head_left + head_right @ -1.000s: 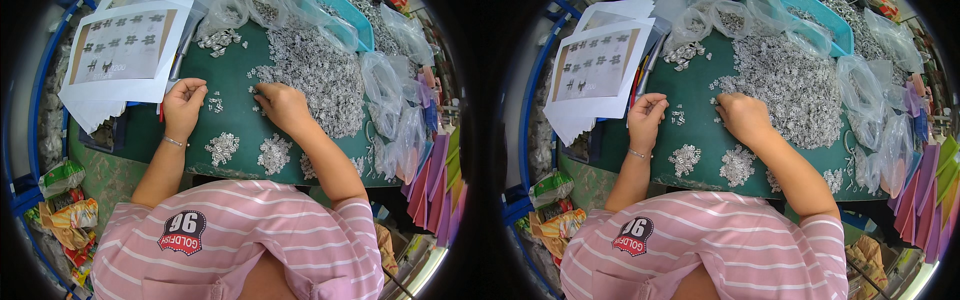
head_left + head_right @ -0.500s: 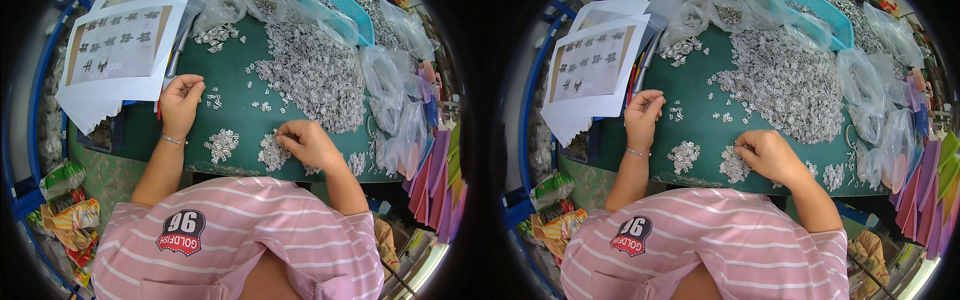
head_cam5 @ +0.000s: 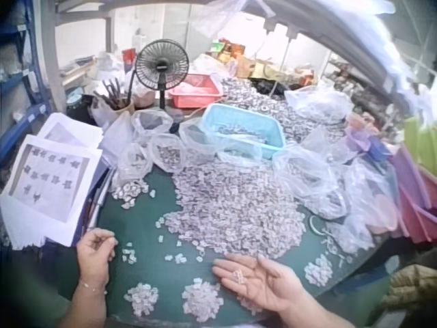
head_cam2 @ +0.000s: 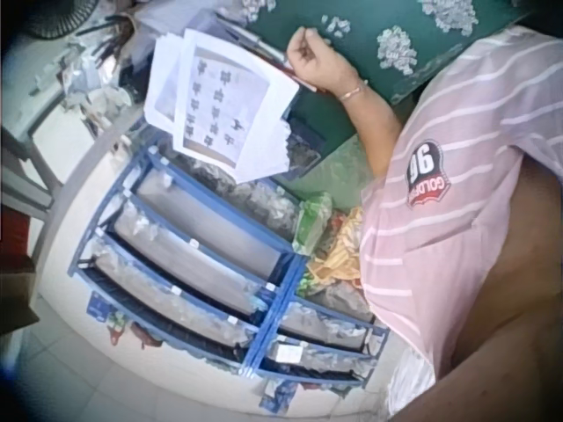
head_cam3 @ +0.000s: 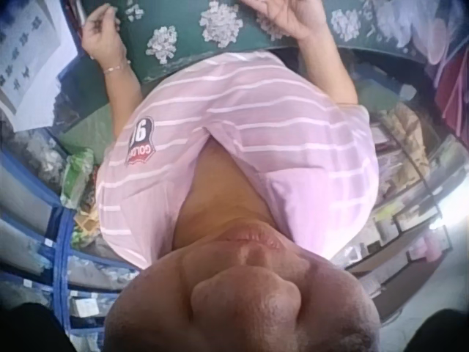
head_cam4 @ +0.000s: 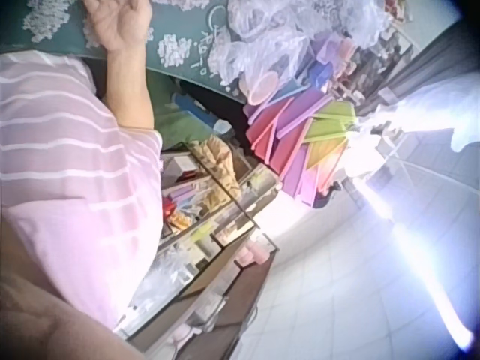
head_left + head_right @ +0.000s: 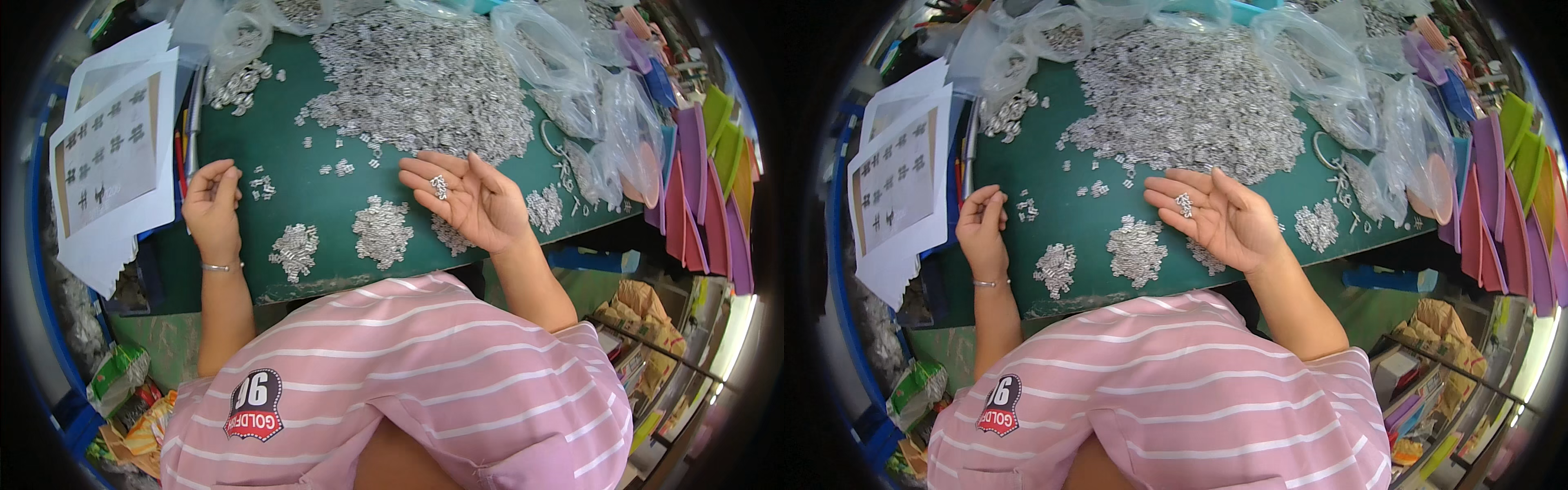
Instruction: The person sorts through a pile of small metal pieces on a green table, picking them up and organizing them into smaller groups by hand.
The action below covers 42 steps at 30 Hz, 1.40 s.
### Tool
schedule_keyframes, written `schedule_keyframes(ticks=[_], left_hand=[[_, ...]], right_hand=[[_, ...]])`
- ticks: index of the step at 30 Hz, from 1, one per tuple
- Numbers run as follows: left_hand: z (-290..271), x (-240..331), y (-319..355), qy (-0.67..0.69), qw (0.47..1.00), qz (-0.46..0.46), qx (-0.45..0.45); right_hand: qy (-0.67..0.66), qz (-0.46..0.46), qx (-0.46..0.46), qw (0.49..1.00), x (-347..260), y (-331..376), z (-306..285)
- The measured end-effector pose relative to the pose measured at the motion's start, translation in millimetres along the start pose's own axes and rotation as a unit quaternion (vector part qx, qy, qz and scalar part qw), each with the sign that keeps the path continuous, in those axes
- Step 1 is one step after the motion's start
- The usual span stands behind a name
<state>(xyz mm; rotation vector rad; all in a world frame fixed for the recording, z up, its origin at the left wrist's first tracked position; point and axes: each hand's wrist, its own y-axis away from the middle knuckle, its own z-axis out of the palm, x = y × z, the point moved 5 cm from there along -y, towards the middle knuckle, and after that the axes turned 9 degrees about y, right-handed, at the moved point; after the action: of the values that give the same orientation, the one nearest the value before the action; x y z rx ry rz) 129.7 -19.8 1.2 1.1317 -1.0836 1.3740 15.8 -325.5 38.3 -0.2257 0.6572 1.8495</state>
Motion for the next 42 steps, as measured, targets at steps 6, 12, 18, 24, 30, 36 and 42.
schedule_keyframes(ticks=[6,12,18,24,30,36,42], left_hand=[[-7,-7,-1,-0.024,1.0,0.01,-0.005],[-7,-7,-4,-0.038,0.999,0.01,-0.013],[-11,-9,-5,-0.032,0.999,0.014,-0.014],[-9,-9,-6,-0.037,0.999,0.016,-0.021],[-11,-10,-5,-0.03,0.999,0.014,-0.013],[1,0,0,-0.019,1.0,0.0,0.004],[4,2,1,-0.002,1.0,0.004,-0.009]], right_hand=[[0.143,-0.09,0.099,0.981,-23,30,-22],[0.225,-0.422,0.354,0.804,-100,116,-85],[0.25,-0.497,0.423,0.715,-100,153,-128],[0.24,-0.512,0.401,0.72,-87,145,-133],[0.223,-0.536,0.386,0.717,-93,143,-128],[0.297,-0.507,0.45,0.672,-97,133,-120],[0.691,-0.441,0.291,0.493,-48,49,-1]])
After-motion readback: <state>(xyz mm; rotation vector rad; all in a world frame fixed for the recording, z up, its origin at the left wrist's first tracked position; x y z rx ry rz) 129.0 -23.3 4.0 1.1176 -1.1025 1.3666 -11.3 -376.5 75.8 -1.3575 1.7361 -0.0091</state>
